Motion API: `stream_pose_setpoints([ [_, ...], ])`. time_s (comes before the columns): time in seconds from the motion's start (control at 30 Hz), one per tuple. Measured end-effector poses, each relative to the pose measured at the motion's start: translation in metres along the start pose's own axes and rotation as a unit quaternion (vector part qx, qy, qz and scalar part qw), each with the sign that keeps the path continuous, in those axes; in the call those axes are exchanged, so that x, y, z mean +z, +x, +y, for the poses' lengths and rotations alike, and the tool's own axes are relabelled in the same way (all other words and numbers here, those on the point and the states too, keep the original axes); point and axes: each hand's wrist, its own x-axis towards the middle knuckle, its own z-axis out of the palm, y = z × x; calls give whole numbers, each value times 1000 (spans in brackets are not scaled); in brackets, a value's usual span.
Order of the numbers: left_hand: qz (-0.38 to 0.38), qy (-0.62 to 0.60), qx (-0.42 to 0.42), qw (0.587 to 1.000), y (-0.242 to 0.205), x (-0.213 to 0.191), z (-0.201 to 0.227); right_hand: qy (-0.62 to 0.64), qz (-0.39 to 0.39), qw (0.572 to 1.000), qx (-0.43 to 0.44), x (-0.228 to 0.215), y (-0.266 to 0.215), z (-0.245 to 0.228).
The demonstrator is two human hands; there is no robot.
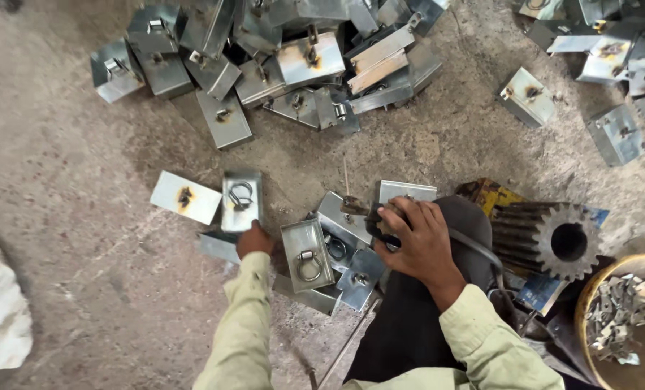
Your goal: The person spot welds small metal plates onto rectangular metal boxes using a handheld welding tool, then picks up and sorts various metal components from the floor into a bucket.
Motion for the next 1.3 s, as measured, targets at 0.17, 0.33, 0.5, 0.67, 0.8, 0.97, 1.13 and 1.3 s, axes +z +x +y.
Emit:
stream_pose_setpoints([
  [0.17, 33, -28, 57, 997, -38, 9, -3, -9, 43, 999, 7, -24, -19, 9],
  [0.33, 109, -118, 20, 987, -62, -6, -2, -20, 91, 996, 0, -44, -46, 12],
  [0.5, 160, -205, 74, 963, -122, -70, 38, -20, 121, 992, 22, -52, -58, 21],
  [0.67, 185, -232, 277, 914, -211, -83, 124, -11, 131, 991, 33, -46, -50, 17],
  [0.8, 14, -83, 415, 906, -249, -54, 138, -1, 125, 992, 23, -42, -43, 14],
  [0.97, 173, -166, 258, 936, -128, -17, 76, -8, 100, 995, 13, -37, -50, 17],
  [1.13, 262, -314, -192, 892, 45, -44, -21, -13, 81, 997, 9, -25, -27, 11],
  [1.3, 150, -318, -479, 804, 110, -8, -61, -15, 69, 997, 20, -14, -17, 4],
])
